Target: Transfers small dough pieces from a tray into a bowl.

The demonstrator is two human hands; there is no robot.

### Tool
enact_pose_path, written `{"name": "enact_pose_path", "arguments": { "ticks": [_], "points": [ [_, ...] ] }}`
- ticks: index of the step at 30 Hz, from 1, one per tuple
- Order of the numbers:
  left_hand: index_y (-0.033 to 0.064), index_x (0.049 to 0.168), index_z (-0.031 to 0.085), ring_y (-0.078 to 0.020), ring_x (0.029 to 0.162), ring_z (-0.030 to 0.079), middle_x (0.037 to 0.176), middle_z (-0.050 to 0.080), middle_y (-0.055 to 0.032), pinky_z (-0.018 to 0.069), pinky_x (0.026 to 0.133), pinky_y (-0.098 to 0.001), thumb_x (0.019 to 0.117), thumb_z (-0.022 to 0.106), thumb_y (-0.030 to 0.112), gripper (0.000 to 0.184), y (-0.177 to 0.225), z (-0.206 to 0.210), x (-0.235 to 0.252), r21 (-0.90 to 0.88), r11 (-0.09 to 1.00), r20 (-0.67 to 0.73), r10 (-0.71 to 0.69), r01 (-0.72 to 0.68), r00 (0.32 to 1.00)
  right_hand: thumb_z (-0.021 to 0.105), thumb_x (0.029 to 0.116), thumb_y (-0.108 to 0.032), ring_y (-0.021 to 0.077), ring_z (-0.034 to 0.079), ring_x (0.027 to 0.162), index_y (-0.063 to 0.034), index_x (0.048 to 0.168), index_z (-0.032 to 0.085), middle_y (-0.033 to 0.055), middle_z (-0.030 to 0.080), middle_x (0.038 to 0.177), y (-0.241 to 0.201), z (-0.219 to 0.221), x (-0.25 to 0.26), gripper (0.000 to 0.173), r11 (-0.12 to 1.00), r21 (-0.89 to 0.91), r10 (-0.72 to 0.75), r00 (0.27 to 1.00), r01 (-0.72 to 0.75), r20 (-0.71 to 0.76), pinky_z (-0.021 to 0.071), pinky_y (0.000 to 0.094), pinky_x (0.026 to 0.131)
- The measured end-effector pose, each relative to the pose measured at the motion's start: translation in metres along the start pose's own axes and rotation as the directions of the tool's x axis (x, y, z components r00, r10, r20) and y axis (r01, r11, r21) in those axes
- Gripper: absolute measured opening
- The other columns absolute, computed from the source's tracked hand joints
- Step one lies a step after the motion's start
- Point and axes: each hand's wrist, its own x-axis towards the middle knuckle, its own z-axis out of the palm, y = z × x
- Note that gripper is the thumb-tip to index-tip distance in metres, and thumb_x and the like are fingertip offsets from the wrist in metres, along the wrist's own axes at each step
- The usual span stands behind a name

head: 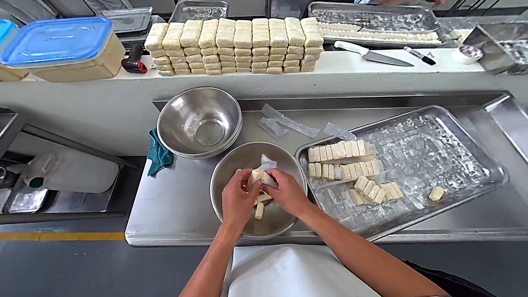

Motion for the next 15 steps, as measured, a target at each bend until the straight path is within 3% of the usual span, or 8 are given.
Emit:
{"name": "enact_pose_path", "arguments": {
  "ticks": [2, 4, 7, 10, 13, 15],
  "points": [
    [0.0065, 0.123, 0.063, -0.0151, 0.086, 0.069, 0.100, 0.070, -0.0059, 0.0592, 0.076, -0.0357, 0.0908, 0.076, 0.019, 0.037, -0.002, 0.000, -0.001, 0.007, 1.000, -0.035, 0.012, -0.011, 0.999, 0.072, 0.0973, -0.025, 0.0298, 0.069, 0.102, 0.0010, 0.131, 0.062, 0.0186, 0.069, 0.115, 0.003, -0.001, 0.002, 0.043, 0.997, -0.078, -0.023, 1.000, 0.024, 0.014, 0.0565, 0.0488, 0.092],
    [0.0049, 0.132, 0.059, -0.0176, 0.089, 0.067, 0.107, 0.068, -0.0094, 0.0580, 0.076, -0.0372, 0.0949, 0.067, 0.017, 0.040, -0.004, -0.004, -0.001, 0.003, 1.000, -0.050, 0.002, -0.002, 0.999, 0.065, 0.1017, -0.022, 0.0322, 0.069, 0.109, 0.0030, 0.139, 0.057, 0.0205, 0.069, 0.121, 0.007, -0.008, 0.005, 0.046, 0.985, -0.164, -0.028, 0.994, 0.045, 0.105, 0.0545, 0.0497, 0.099],
    [0.0055, 0.140, 0.054, -0.0213, 0.091, 0.067, 0.117, 0.065, -0.0130, 0.0578, 0.077, -0.0409, 0.0994, 0.059, 0.013, 0.042, -0.008, -0.011, 0.005, 0.132, 0.990, -0.030, -0.042, 0.046, 0.999, 0.057, 0.1038, -0.009, 0.0330, 0.071, 0.103, -0.0003, 0.123, 0.071, 0.0179, 0.073, 0.112, 0.012, -0.015, 0.007, 0.026, 0.944, -0.310, -0.070, 0.988, 0.109, 0.135, 0.0559, 0.0506, 0.094],
    [0.0064, 0.139, 0.059, -0.0319, 0.103, 0.065, 0.123, 0.063, -0.0175, 0.0555, 0.083, -0.0525, 0.0954, 0.063, 0.010, 0.044, -0.017, -0.013, 0.008, 0.303, 0.953, -0.005, -0.009, 0.010, 1.000, 0.059, 0.1019, -0.008, 0.0311, 0.073, 0.097, -0.0052, 0.114, 0.076, 0.0144, 0.074, 0.106, 0.011, -0.020, 0.011, 0.021, 0.916, -0.377, -0.113, 0.990, 0.137, 0.087, 0.0580, 0.0518, 0.086],
    [0.0069, 0.146, 0.052, -0.0350, 0.131, 0.052, 0.144, 0.053, -0.0176, 0.0468, 0.104, -0.0574, 0.0882, 0.071, 0.017, 0.062, -0.017, -0.012, 0.009, 0.170, 0.985, 0.150, 0.017, -0.043, 0.988, 0.059, 0.1038, -0.015, 0.0212, 0.070, 0.084, -0.0038, 0.106, 0.076, 0.0104, 0.073, 0.094, -0.005, -0.029, 0.016, 0.020, 0.987, -0.144, -0.059, 0.993, 0.073, 0.104, 0.0580, 0.0427, 0.080],
    [0.0078, 0.146, 0.053, -0.0301, 0.131, 0.054, 0.142, 0.057, -0.0147, 0.0460, 0.108, -0.0548, 0.0861, 0.079, 0.023, 0.067, -0.015, -0.003, 0.009, 0.087, 0.992, 0.243, 0.072, -0.096, 0.967, 0.059, 0.1043, -0.016, 0.0143, 0.068, 0.075, -0.0021, 0.103, 0.073, 0.0080, 0.071, 0.086, -0.020, -0.032, 0.016, 0.020, 0.992, 0.124, -0.004, 0.980, -0.021, 0.197, 0.0581, 0.0334, 0.074]
  ]
}}
